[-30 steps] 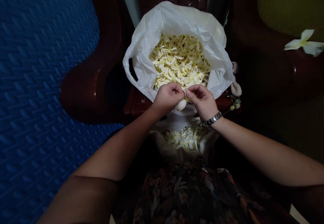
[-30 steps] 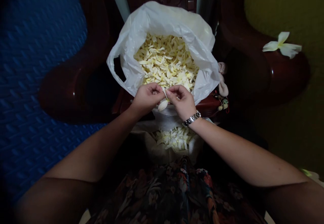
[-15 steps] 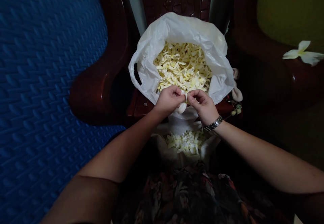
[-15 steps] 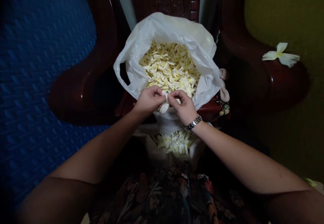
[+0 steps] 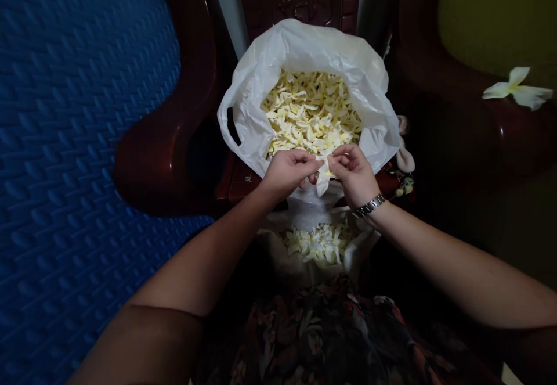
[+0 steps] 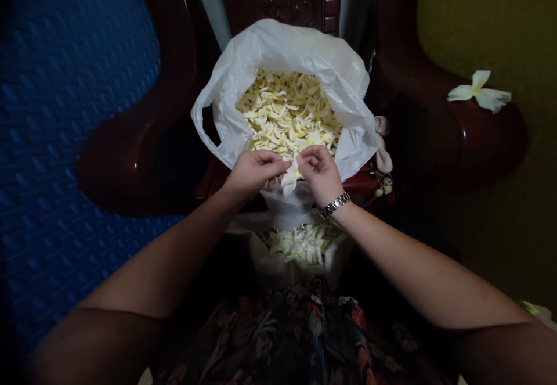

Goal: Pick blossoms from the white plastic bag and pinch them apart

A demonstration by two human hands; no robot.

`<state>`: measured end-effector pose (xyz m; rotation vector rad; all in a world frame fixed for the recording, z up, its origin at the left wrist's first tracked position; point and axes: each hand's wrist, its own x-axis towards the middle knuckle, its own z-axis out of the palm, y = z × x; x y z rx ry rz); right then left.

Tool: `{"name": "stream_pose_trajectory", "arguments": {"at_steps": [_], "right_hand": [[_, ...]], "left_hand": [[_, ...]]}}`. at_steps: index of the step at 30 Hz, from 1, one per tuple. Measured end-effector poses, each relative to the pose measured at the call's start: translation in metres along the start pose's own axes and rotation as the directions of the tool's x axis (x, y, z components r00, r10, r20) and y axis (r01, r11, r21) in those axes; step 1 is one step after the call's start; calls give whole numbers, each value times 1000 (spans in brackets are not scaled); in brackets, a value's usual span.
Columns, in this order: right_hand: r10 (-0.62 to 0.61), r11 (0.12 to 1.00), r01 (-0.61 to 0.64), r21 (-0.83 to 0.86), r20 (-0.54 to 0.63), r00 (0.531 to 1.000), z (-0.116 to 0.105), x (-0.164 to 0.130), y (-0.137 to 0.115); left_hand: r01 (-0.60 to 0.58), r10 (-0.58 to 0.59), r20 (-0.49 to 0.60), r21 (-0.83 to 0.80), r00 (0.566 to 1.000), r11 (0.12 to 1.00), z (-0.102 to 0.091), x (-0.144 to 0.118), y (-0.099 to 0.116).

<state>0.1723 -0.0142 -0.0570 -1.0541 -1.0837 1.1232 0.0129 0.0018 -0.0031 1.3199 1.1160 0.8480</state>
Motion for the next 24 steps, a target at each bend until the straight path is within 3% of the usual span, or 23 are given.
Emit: {"name": "stream_pose_trajectory", "arguments": {"at_steps": [4,8,12,16,24], "right_hand": [[-68,989,64,-133,-25,997,2,-5,-8],[41,998,-44,-39,-83,996,4,-7,-12],[52,998,-52,-19,-27,998,6,-7,-13],[28,999,-26,-27,74,997,5,-5,-12],[41,998,-42,45,32,999,2,-1,-13]], "left_hand": [[-43,43,-95,2,995,999,0,1,1],[-27,22,-124,-37,992,999,2,1,0],[-46,39,-122,-55,992,997,3,0,-2],[-78,73,-83,-60,994,995,1,-2,-1],[-109,112,41,-86,993,990,-6,-4,0]]}}
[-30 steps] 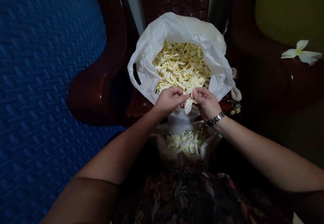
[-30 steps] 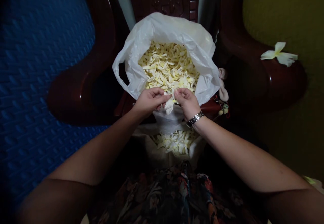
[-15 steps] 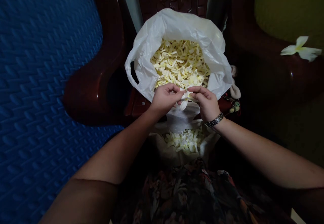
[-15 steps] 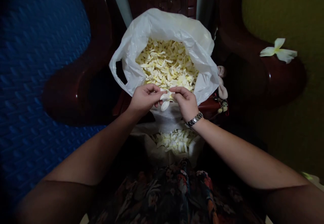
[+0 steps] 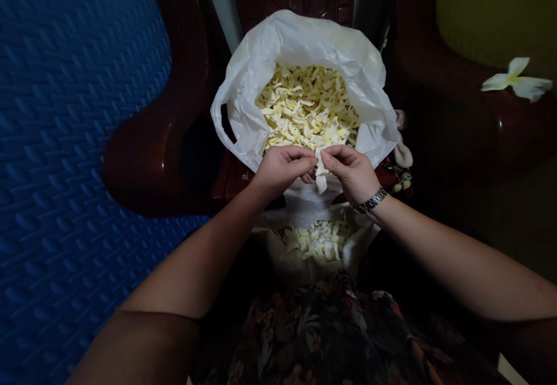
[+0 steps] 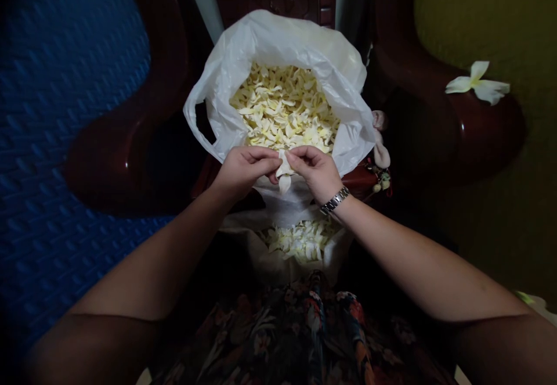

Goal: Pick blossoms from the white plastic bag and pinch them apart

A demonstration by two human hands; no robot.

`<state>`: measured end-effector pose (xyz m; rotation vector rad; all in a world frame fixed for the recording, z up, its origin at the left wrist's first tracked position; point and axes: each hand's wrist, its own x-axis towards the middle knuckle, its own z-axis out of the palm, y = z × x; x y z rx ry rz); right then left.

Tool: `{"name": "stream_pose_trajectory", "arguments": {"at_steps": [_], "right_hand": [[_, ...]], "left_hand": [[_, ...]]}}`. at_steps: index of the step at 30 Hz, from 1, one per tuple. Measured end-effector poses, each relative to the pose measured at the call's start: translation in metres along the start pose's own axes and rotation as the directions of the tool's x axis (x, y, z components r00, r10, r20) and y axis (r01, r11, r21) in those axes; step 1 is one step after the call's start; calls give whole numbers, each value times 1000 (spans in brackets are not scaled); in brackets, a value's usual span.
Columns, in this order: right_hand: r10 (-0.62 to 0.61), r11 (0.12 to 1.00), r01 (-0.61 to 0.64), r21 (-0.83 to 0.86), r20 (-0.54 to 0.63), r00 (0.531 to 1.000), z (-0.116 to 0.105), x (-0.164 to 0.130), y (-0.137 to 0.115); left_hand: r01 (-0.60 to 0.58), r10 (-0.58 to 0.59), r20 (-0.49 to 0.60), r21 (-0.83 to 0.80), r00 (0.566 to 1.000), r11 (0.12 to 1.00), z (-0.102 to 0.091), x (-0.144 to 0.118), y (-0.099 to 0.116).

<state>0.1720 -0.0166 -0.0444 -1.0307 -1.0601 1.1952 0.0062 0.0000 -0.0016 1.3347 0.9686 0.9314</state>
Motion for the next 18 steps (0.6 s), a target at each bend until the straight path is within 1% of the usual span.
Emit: {"name": "stream_pose_trajectory", "arguments": {"at_steps": [4,10,14,18], "right_hand": [[3,999,-4,47,24,1000,1,-2,-3],[30,999,-32,42,47,998,2,-4,-6],[56,997,-58,57,35,998,3,-4,-8],[100,985,-107,133,54,993,4,-3,-9]], "left_hand": [[-54,53,28,31,998,998,-5,1,-5],[-105,106,-3,118,994,987,-3,0,-1],[-87,88,-6,85,996,993,0,-1,2],[-78,77,29,40,997,996,-2,-1,3]]}}
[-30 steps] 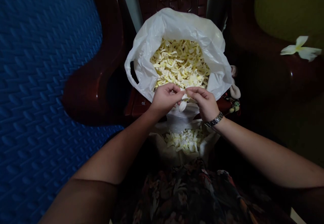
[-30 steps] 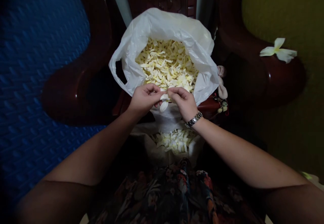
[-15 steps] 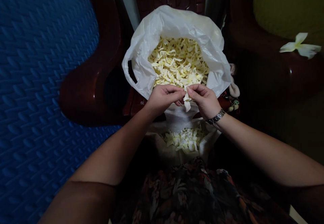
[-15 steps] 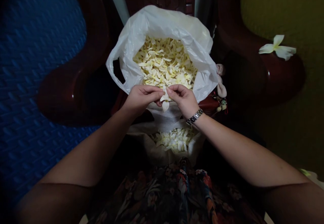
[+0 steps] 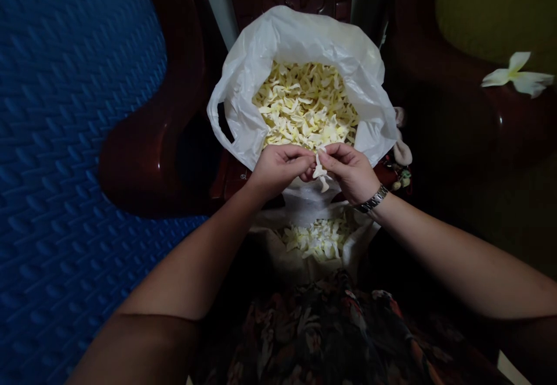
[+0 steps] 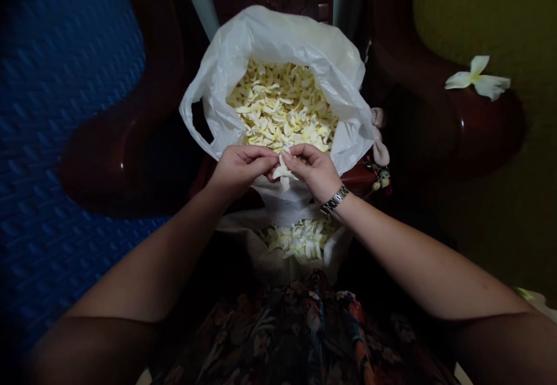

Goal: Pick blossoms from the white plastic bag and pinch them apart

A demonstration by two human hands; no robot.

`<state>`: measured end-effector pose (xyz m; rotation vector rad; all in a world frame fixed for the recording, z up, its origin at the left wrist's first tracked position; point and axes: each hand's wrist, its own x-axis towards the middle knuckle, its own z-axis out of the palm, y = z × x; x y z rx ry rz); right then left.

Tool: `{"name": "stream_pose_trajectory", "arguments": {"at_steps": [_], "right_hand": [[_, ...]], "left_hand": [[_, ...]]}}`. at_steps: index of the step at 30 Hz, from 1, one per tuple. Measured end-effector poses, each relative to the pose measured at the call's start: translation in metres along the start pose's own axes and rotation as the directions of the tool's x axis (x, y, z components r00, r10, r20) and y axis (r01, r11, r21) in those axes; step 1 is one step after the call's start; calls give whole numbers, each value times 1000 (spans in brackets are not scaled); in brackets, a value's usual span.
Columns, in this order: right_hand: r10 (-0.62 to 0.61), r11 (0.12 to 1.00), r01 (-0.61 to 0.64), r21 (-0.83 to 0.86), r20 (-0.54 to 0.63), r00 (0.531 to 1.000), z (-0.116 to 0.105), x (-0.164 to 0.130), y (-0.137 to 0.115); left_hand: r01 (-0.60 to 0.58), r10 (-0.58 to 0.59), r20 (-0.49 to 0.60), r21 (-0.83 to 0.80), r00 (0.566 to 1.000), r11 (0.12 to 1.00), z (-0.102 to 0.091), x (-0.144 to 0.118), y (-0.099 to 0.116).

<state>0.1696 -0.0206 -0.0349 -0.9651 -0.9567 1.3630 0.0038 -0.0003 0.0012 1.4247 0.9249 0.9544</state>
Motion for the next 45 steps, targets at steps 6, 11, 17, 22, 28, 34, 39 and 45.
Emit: {"name": "stream_pose_trajectory", "arguments": {"at_steps": [6,11,17,22,28,34,39,45], "right_hand": [[10,999,-11,52,18,1000,-2,1,1],[-8,1000,8,8,33,999,-6,2,3],[-52,997,53,-53,16,999,-7,3,5],[-101,984,101,-144,10,995,-7,2,6],[-172,960,174,-221,30,985,-8,2,4],[-191,945,198,-260,50,980,-10,1,4],[-225,931,229,-283,49,973,-10,1,3],[-250,922,250,-296,40,967,-10,0,1]], "left_hand": [[31,-29,46,-33,998,999,-4,1,-3],[36,-31,91,-51,995,998,-7,2,-8],[91,-83,93,-83,992,992,-8,3,-6],[144,-137,83,-88,987,986,-7,3,-3],[193,-186,81,-95,979,977,-9,2,-2],[180,-166,113,-132,980,975,-10,3,-4],[203,-195,92,-85,976,975,-9,4,-3],[152,-137,118,-125,983,981,-9,2,-3]]}}
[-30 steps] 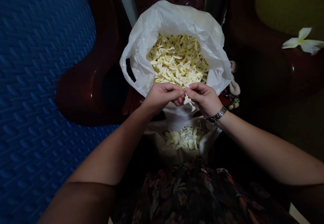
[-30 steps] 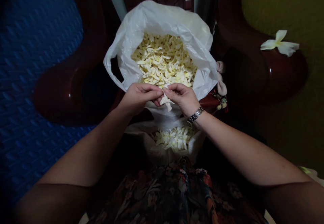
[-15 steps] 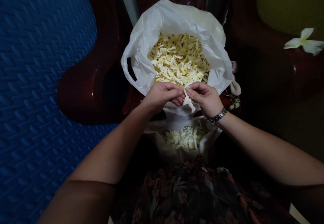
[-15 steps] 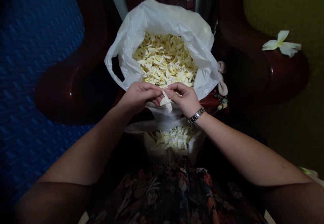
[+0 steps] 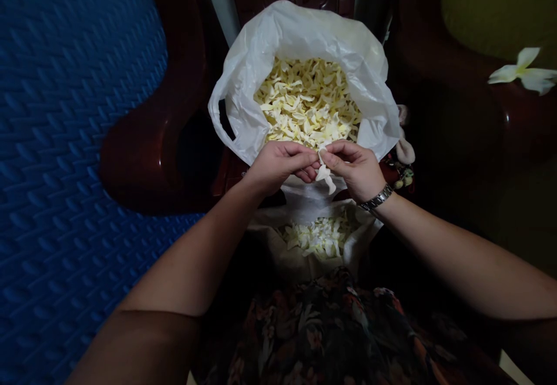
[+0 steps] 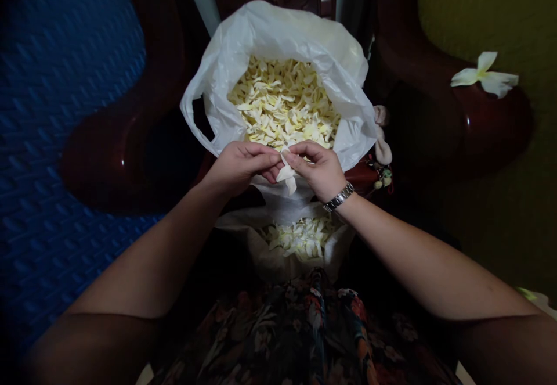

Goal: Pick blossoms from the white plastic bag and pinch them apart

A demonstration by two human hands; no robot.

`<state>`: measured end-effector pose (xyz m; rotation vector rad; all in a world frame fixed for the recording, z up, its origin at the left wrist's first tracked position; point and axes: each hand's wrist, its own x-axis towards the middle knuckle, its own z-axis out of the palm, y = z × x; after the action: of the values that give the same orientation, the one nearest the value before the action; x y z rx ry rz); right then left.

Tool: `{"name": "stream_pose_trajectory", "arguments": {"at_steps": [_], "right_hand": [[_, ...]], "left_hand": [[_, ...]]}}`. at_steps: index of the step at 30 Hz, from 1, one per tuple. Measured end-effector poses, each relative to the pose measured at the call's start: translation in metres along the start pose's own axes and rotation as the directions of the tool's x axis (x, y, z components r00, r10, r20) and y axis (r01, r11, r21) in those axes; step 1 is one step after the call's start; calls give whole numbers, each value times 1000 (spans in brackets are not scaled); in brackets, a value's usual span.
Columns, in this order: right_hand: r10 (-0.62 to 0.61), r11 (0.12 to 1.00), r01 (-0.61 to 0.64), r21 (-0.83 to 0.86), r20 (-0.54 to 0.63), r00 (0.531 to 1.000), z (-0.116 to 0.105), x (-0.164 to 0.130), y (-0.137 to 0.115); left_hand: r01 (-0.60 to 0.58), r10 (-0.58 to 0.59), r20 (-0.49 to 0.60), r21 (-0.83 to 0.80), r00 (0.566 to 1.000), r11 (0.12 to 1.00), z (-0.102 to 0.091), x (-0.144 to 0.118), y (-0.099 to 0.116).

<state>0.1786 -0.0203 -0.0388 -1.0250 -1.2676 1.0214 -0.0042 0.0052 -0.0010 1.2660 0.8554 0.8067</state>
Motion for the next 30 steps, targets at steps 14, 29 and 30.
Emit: {"name": "stream_pose_trajectory", "arguments": {"at_steps": [14,29,30], "right_hand": [[-148,968,149,-200,16,989,-4,2,-4],[-257,914,260,-312,49,965,-3,0,-6],[-259,911,261,-320,49,965,-3,-1,-6]], "left_hand": [[-105,108,-25,90,994,990,5,-2,2],[-90,99,-62,126,993,988,6,0,1],[-83,91,-69,116,993,990,6,0,0]]}}
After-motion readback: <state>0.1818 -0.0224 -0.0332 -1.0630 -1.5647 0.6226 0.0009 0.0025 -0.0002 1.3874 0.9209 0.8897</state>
